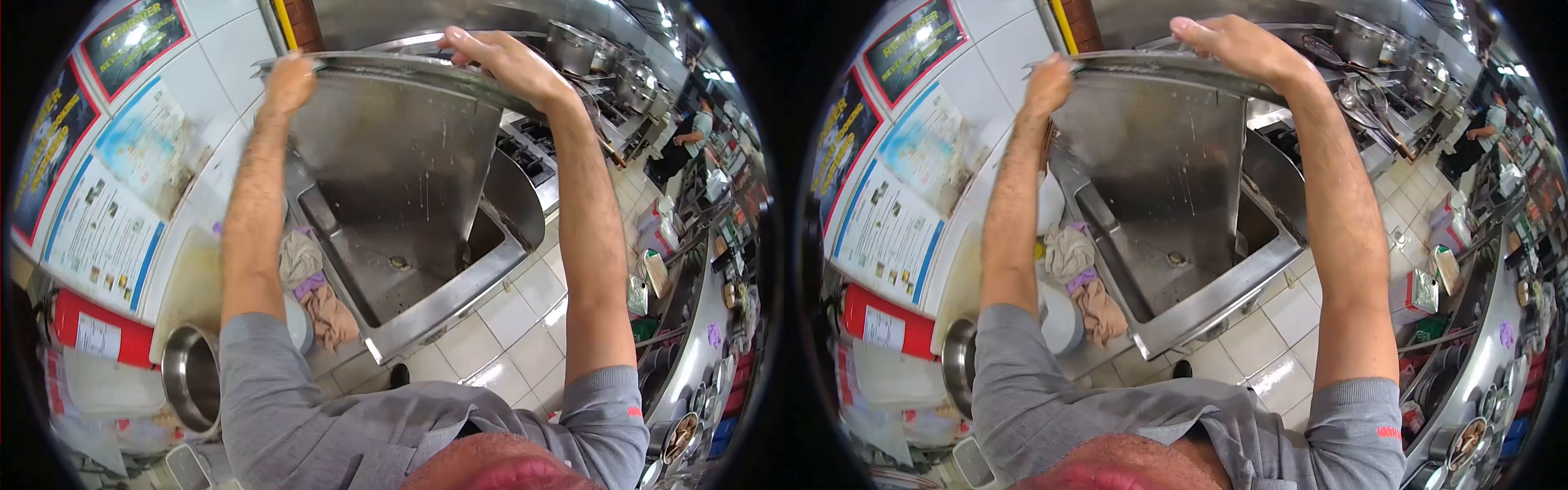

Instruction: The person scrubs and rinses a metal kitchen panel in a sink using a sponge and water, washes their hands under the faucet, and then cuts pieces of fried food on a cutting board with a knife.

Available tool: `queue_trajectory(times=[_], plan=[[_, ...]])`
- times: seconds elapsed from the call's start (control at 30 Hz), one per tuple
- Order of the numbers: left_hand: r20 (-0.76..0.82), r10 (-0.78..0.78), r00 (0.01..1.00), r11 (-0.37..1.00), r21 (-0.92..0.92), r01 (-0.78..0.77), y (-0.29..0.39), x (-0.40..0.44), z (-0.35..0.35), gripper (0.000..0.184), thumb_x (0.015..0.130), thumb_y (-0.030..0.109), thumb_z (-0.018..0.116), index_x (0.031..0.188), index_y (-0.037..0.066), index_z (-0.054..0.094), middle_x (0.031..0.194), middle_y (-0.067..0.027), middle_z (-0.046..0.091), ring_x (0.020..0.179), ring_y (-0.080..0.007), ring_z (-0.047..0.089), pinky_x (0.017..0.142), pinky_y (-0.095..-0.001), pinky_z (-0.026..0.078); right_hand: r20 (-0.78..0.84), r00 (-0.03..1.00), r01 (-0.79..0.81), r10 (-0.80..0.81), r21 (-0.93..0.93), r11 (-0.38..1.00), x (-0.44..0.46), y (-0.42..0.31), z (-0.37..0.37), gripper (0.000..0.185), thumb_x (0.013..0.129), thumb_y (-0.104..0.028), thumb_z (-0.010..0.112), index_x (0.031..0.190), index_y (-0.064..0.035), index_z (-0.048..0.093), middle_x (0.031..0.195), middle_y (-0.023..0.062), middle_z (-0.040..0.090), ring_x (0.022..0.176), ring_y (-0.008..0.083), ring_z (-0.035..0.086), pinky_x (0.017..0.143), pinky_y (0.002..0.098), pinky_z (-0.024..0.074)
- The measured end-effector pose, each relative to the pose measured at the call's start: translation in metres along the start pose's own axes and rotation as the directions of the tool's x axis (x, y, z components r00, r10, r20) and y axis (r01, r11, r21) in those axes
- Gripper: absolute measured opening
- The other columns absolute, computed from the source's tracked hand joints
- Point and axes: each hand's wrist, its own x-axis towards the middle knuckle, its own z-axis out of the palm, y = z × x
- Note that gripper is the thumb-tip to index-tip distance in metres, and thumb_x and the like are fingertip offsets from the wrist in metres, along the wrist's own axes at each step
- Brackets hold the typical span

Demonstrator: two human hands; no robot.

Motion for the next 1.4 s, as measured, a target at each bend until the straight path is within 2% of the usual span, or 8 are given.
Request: queue_trajectory(times=[0.27,0.47,0.73,0.97,1.03,1.1,1.23,1.4], plan=[[-0.218,-0.064,0.974,0.976,-0.217,0.016,0.185,-0.016,-0.086,0.021,0.079,0.013,0.051,0.092,0.000,0.063,0.105,-0.0193,0.053,0.098,-0.0352,0.051,0.080,-0.0434,0.049,0.245,0.967,-0.090,0.071,0.068,0.994,0.015,-0.001,-0.010,0.069,0.085,-0.064,0.042,0.125,-0.0093,0.053,0.114,0.0154,0.056,0.100,0.0259,0.051,0.092,0.0391,0.0370],[-0.260,-0.596,0.760,0.609,-0.763,0.217,0.291,-0.060,-0.064,0.067,0.081,0.026,0.062,0.138,0.009,0.031,0.118,-0.0242,0.033,0.112,-0.0382,0.034,0.096,-0.0482,0.029,0.361,0.931,0.087,-0.051,-0.084,0.993,0.029,0.010,-0.005,0.062,0.087,-0.053,0.048,0.116,0.0003,0.057,0.117,0.0184,0.056,0.107,0.0255,0.052,0.094,0.0352,0.0373],[-0.095,-0.967,0.238,0.187,-0.896,0.402,0.077,-0.023,0.060,0.051,0.093,0.032,0.041,0.129,-0.004,0.039,0.130,-0.0290,0.039,0.119,-0.0389,0.042,0.099,-0.0437,0.034,0.212,0.965,0.227,-0.153,-0.385,0.895,0.010,0.006,0.014,0.049,0.092,-0.036,0.047,0.126,-0.0006,0.046,0.122,0.0191,0.054,0.113,0.0315,0.051,0.096,0.0364,0.0382],[-0.126,-0.950,0.287,0.209,-0.936,0.283,0.019,-0.102,0.250,0.050,0.092,0.037,0.040,0.113,-0.007,0.052,0.113,-0.0211,0.056,0.103,-0.0362,0.053,0.088,-0.0409,0.042,0.180,0.973,0.204,-0.143,-0.392,0.897,0.018,0.015,0.014,0.048,0.090,-0.037,0.050,0.126,-0.0055,0.048,0.116,0.0184,0.058,0.108,0.0318,0.055,0.092,0.0385,0.0409],[0.573,-0.819,-0.045,-0.571,-0.804,0.168,0.031,-0.102,0.227,0.046,0.092,0.035,0.038,0.106,-0.005,0.055,0.107,-0.0201,0.058,0.098,-0.0340,0.055,0.084,-0.0408,0.043,0.192,0.975,0.187,-0.116,-0.410,0.893,0.017,0.007,0.011,0.048,0.091,-0.036,0.049,0.126,-0.0044,0.047,0.117,0.0176,0.057,0.110,0.0301,0.053,0.094,0.0373,0.0392],[0.545,-0.768,0.335,-0.624,-0.754,-0.203,-0.011,-0.077,0.229,0.042,0.092,0.031,0.037,0.101,-0.005,0.056,0.102,-0.0195,0.060,0.095,-0.0328,0.056,0.083,-0.0416,0.043,0.219,0.972,0.167,-0.079,-0.418,0.893,0.016,0.005,0.011,0.048,0.091,-0.035,0.048,0.127,-0.0033,0.046,0.119,0.0168,0.056,0.113,0.0284,0.052,0.096,0.0360,0.0375],[0.287,-0.958,0.027,-0.264,-0.912,0.312,0.009,-0.026,0.163,0.034,0.090,0.024,0.042,0.104,-0.006,0.052,0.104,-0.0235,0.057,0.096,-0.0358,0.055,0.082,-0.0427,0.044,0.225,0.957,0.257,-0.181,-0.380,0.889,0.024,0.021,0.008,0.051,0.091,-0.039,0.049,0.125,-0.0011,0.047,0.121,0.0179,0.054,0.112,0.0294,0.052,0.095,0.0358,0.0374],[-0.002,-0.984,0.180,0.093,-0.859,0.504,0.138,-0.002,0.048,0.050,0.093,0.026,0.040,0.128,-0.009,0.037,0.131,-0.0286,0.039,0.119,-0.0392,0.041,0.099,-0.0442,0.034,0.214,0.964,0.232,-0.159,-0.384,0.893,0.032,0.028,0.006,0.053,0.089,-0.041,0.051,0.123,-0.0001,0.049,0.120,0.0196,0.055,0.111,0.0301,0.052,0.095,0.0365,0.0387]])
